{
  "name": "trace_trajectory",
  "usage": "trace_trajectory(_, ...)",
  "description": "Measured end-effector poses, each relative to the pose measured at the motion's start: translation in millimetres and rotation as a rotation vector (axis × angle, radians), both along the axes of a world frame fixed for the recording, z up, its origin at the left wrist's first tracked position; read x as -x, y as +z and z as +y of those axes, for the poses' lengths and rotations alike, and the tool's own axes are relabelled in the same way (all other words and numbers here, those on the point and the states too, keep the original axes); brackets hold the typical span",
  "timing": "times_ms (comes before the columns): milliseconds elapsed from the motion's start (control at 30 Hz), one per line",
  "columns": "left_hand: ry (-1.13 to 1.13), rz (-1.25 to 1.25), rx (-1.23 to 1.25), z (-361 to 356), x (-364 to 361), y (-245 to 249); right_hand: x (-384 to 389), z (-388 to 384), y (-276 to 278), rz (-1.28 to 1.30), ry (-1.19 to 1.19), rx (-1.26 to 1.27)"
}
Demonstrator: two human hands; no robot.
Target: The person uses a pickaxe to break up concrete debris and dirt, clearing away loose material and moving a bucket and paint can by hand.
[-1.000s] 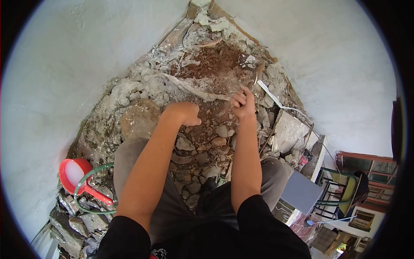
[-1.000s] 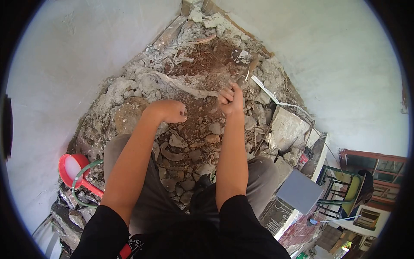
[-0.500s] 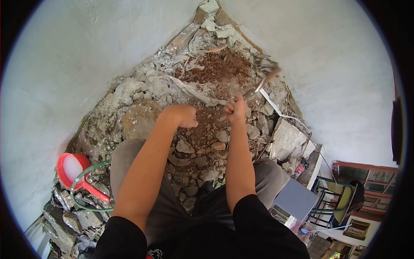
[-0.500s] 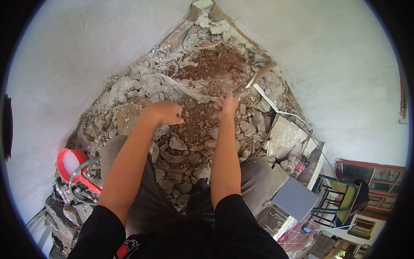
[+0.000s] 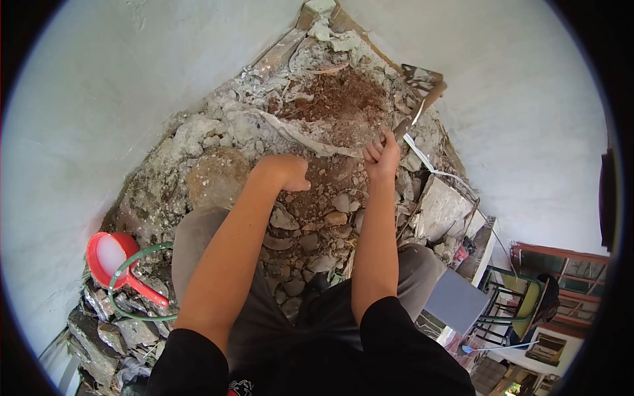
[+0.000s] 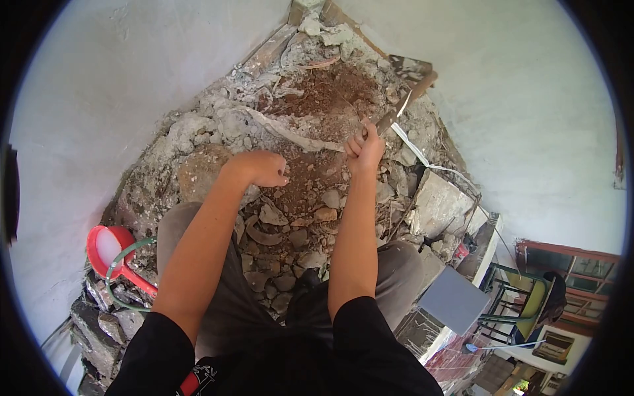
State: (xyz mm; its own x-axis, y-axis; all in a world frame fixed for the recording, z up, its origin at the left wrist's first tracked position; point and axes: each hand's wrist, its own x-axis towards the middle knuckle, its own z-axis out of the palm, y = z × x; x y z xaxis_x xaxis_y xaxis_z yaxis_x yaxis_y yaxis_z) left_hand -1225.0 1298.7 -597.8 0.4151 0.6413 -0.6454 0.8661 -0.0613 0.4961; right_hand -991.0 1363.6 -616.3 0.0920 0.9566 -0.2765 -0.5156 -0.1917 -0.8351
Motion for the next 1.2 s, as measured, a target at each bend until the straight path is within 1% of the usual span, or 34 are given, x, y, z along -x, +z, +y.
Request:
trace_trajectory(33,-0.006,-0.001,-0.016,1,-2,0,8,-1,1,-0.115,-0.127,-0.061)
trace_trajectory(67,-0.007,-0.006,-0.017,0,-3,0,13,-2,1,-0.12,-0.129,-0.062)
trace_trajectory(133,0.009,-0.035,-0.003,0,-2,0,21,-2,-4,-0.357,-0.369,-0.154)
trace_trajectory(200,0.011,-0.027,-0.003,0,2,-1,32,-8,-16,-0.343,-0.395,-0.142)
trace_trajectory(267,0.009,-0.017,-0.003,-1,6,-2,45,-17,-41,-0.276,-0.333,0.004)
trace_trajectory(333,0.001,0.01,0.02,-2,8,-1,54,-21,-56,-0.045,-0.137,0.292)
trace_trajectory(367,-0.001,0.012,0.019,-3,8,-1,50,-20,-58,-0.042,-0.139,0.291)
trace_trajectory(433,-0.02,0.016,0.004,-5,11,0,44,-13,-57,0.236,0.231,0.45)
trace_trajectory(467,-0.02,0.021,0.007,-6,13,0,45,-12,-59,0.242,0.232,0.452)
trace_trajectory(533,0.025,0.002,-0.001,-10,16,6,51,-13,-50,0.058,0.351,0.456)
trace_trajectory(567,0.027,0.001,-0.004,-9,17,5,56,-14,-45,0.057,0.353,0.454)
trace_trajectory(633,0.043,-0.008,-0.005,-9,18,3,72,-20,-30,-0.269,0.2,0.279)
trace_trajectory(667,0.053,-0.01,-0.005,-10,19,1,75,-18,-31,-0.272,0.208,0.277)
trace_trajectory(733,0.091,-0.06,-0.035,-13,20,9,76,-12,-34,-0.62,-0.214,-0.112)
trace_trajectory(800,0.107,-0.046,-0.028,-13,25,10,61,0,-27,-0.67,-0.437,-0.213)
trace_trajectory(833,0.109,-0.033,-0.02,-13,25,8,58,2,-14,-0.675,-0.435,-0.213)
trace_trajectory(900,0.089,-0.033,-0.011,-12,26,5,51,6,11,-0.321,-0.559,-0.356)
trace_trajectory(933,0.073,-0.027,-0.004,-10,27,4,49,6,11,-0.322,-0.567,-0.361)
trace_trajectory(1000,0.061,-0.029,-0.031,-10,26,2,50,3,5,-0.137,-0.621,-0.245)
trace_trajectory(1033,0.055,-0.031,-0.05,-11,25,1,52,-1,-6,-0.105,-0.577,-0.179)
trace_trajectory(1100,0.028,-0.047,-0.049,-10,25,-5,53,-9,-36,0.011,-0.391,0.053)
trace_trajectory(1133,0.011,-0.062,-0.048,-10,25,-6,43,-10,-50,0.011,-0.4,0.055)
trace_trajectory(1200,0.008,-0.056,-0.034,-10,23,-6,28,-14,-63,0.448,0.034,0.333)
